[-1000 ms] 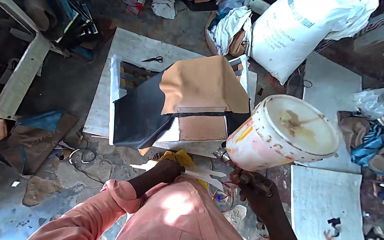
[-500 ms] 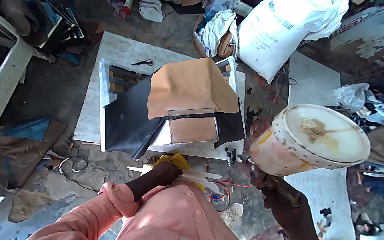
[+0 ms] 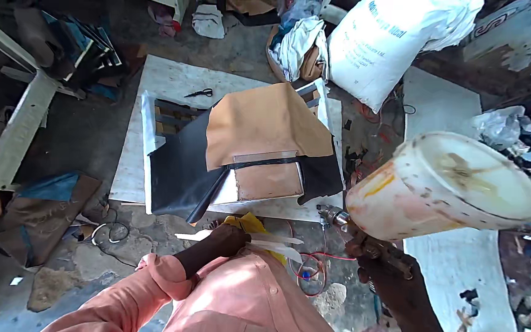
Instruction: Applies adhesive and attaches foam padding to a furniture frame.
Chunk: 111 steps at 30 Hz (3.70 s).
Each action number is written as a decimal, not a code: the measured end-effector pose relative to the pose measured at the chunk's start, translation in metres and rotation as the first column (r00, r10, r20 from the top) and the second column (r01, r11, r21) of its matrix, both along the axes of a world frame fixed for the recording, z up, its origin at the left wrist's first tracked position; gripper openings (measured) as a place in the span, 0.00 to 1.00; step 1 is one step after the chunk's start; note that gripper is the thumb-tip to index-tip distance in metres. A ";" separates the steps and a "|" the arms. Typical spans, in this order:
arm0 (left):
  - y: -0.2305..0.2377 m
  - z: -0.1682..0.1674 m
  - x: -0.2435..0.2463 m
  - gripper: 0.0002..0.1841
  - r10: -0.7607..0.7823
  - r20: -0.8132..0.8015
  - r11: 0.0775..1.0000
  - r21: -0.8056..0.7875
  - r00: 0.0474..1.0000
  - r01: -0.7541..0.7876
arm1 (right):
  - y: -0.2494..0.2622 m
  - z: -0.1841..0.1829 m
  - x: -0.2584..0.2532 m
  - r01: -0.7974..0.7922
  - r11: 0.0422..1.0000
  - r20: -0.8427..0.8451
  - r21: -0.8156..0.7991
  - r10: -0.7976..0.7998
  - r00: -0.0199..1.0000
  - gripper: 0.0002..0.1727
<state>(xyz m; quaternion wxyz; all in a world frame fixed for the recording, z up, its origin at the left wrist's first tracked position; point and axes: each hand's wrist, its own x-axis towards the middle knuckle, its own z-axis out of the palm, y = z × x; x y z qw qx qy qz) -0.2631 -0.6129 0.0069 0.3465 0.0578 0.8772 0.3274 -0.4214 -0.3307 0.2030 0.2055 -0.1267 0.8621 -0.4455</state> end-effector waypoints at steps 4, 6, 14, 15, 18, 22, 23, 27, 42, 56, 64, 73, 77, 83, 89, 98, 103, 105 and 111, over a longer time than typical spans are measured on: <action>0.004 -0.004 0.003 0.16 -0.020 0.041 1.000 -0.006 0.999 0.021 | -0.007 -0.004 0.009 0.007 0.999 -0.123 -0.042 -0.012 0.992 0.16; 0.005 -0.001 0.002 0.17 -0.027 0.033 1.000 -0.009 0.999 0.028 | -0.001 -0.003 0.007 -0.026 1.000 -0.073 0.003 0.026 0.997 0.17; 0.010 0.001 -0.004 0.17 -0.022 0.001 1.000 0.008 1.000 0.022 | 0.000 -0.009 0.009 -0.019 1.000 -0.044 -0.008 0.018 0.999 0.16; 0.009 0.003 -0.006 0.17 -0.016 0.000 1.000 0.009 1.000 0.016 | 0.006 -0.008 0.005 -0.050 0.999 -0.019 0.019 0.050 0.999 0.17; 0.008 0.002 -0.008 0.17 -0.017 -0.008 1.000 0.012 1.000 0.017 | 0.015 -0.010 0.003 -0.106 0.994 0.058 -0.021 0.107 0.993 0.16; 0.011 -0.003 -0.011 0.18 -0.002 -0.008 0.999 0.034 1.000 0.002 | 0.011 -0.007 -0.003 -0.039 0.998 -0.025 0.055 0.041 0.999 0.18; 0.011 -0.002 -0.013 0.18 0.008 -0.010 0.999 0.044 1.000 -0.008 | 0.014 -0.006 -0.009 -0.048 0.996 0.004 0.070 0.047 0.999 0.18; 0.016 0.003 -0.026 0.17 0.033 -0.035 0.997 0.068 0.999 -0.030 | 0.021 -0.018 -0.030 -0.033 0.999 0.044 -0.034 0.034 0.998 0.17; 0.036 0.065 -0.110 0.20 0.396 -0.033 0.915 0.091 0.918 -0.392 | -0.237 -0.153 -0.289 -0.302 0.864 -0.513 0.402 0.486 0.708 0.37; 0.030 0.128 -0.153 0.19 0.500 -0.020 0.864 -0.054 0.866 -0.500 | -0.257 -0.188 -0.280 -0.527 0.798 -0.532 0.293 0.594 0.603 0.46; 0.011 0.135 -0.144 0.20 0.422 -0.016 0.900 -0.116 0.907 -0.420 | -0.235 -0.188 -0.291 -0.684 0.671 -0.478 0.286 0.719 0.504 0.67; -0.015 0.122 -0.108 0.20 0.480 -0.013 0.875 -0.066 0.877 -0.479 | -0.222 -0.196 -0.289 -0.614 0.740 -0.434 0.275 0.665 0.608 0.58; -0.025 0.117 -0.098 0.19 0.500 0.001 0.862 -0.094 0.866 -0.498 | -0.223 -0.199 -0.290 -0.606 0.750 -0.424 0.265 0.655 0.625 0.55; -0.033 0.118 -0.088 0.19 0.530 -0.014 0.841 -0.119 0.848 -0.528 | -0.219 -0.209 -0.291 -0.605 0.777 -0.489 0.173 0.601 0.632 0.54; -0.039 0.111 -0.083 0.20 0.563 -0.011 0.823 -0.083 0.826 -0.562 | -0.212 -0.212 -0.296 -0.581 0.800 -0.463 0.151 0.576 0.674 0.55; -0.075 0.095 -0.104 0.21 0.559 -0.048 0.826 -0.056 0.828 -0.561 | -0.188 -0.188 -0.296 -0.506 0.826 -0.402 0.249 0.564 0.722 0.50; -0.104 0.098 -0.128 0.20 0.528 0.005 0.848 0.058 0.849 -0.527 | -0.156 -0.134 -0.260 -0.467 0.881 -0.205 0.076 0.472 0.858 0.26; -0.116 0.092 -0.137 0.19 0.487 0.030 0.868 0.094 0.873 -0.487 | -0.145 -0.136 -0.233 -0.442 0.897 -0.075 -0.020 0.440 0.895 0.23; -0.133 0.086 -0.151 0.20 0.415 0.069 0.909 0.011 0.907 -0.416 | -0.140 -0.158 -0.188 -0.312 0.947 -0.078 -0.073 0.306 0.949 0.15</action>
